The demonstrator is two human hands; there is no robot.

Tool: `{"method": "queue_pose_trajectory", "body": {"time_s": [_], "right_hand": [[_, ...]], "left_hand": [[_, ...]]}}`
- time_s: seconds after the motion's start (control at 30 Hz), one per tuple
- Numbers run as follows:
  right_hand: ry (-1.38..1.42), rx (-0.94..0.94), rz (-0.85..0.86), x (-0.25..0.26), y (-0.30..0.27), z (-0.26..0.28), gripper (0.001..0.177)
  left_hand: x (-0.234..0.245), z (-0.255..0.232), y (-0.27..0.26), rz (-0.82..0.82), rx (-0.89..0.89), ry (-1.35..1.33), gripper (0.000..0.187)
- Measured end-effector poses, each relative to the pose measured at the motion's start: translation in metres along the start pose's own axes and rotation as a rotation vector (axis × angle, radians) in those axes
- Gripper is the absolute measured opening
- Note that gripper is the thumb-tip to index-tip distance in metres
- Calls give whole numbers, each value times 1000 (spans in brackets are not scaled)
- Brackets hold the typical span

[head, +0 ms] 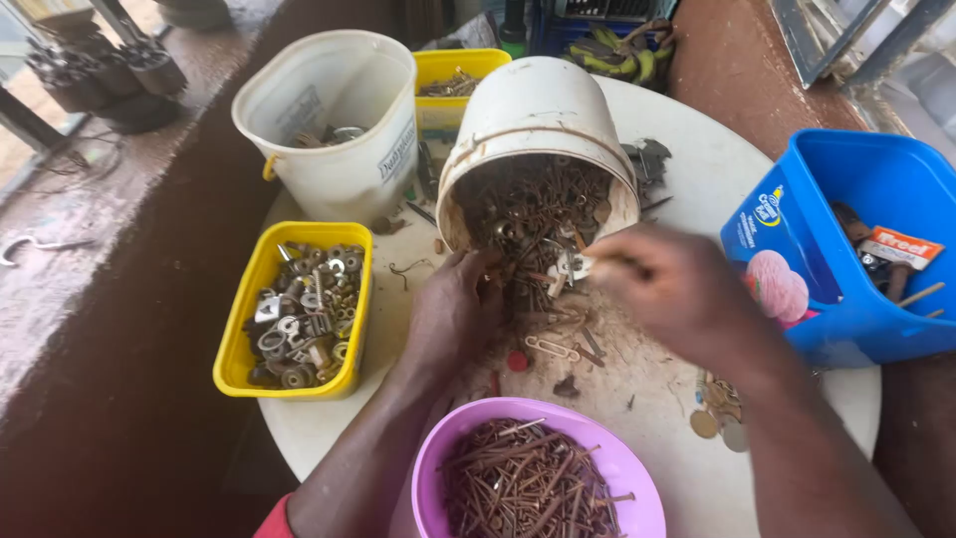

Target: Sorting through a bucket of mixed metal hardware to separate nails into a bowl

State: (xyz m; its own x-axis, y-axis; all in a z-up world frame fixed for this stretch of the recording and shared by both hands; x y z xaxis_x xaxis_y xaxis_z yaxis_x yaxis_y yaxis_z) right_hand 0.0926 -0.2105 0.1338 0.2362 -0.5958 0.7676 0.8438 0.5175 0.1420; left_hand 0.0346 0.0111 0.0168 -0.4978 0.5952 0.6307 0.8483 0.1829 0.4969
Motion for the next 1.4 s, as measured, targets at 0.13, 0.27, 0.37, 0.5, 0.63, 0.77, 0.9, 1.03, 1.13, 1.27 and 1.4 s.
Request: {"method": "queue_pose_trajectory", "body": {"time_s": [0.13, 0.27, 0.37, 0.5, 0.63, 0.77, 0.9, 1.03, 1.13, 1.27, 1.4], "right_hand": [[-144, 141, 47, -57, 39, -23, 26], [-287, 221, 104, -97, 50, -32, 30], [-263, 245, 124, -99, 47, -29, 27], [-170, 115, 366, -88, 36, -17, 20], [-127, 171, 346, -81, 30, -22, 14], [-119, 110, 324, -72, 31, -28, 12], [-130, 68, 387, -65, 26, -21, 14], [-139, 21, 542, -72, 14, -16, 15], [-210, 149, 493, -78, 13, -22, 6], [-22, 101, 566, -76, 14, -9, 16], [-20, 119, 231, -68, 28, -16, 31]], "left_hand": [[6, 12, -8, 103, 205, 39, 36], [10, 11, -17, 159, 253, 17, 38], [1, 20, -17, 174, 228, 42, 38], [-3, 19, -15, 200, 196, 65, 31], [0, 12, -16, 212, 172, 9, 33], [14, -10, -16, 253, 102, -64, 22], [3, -11, -15, 401, -40, 12, 34], [10, -18, -14, 409, -71, -17, 32], [15, -21, -13, 358, -82, -96, 31], [13, 2, -11, 131, 202, -417, 23], [19, 21, -12, -106, 329, -309, 28]]}}
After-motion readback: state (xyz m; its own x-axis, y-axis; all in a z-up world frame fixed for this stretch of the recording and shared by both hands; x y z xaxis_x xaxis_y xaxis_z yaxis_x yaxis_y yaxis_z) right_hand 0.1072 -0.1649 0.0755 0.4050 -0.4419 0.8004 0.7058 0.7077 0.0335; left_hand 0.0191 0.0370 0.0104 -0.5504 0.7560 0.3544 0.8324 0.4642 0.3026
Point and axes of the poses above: each hand's wrist, its own y-axis towards the middle knuckle, its own x-axis out of the back of the hand, z = x × y, the point moved 4 cm from there along y, towards the middle knuckle, and after that the axes turned 7 degrees about -x, right-handed, at the moved point
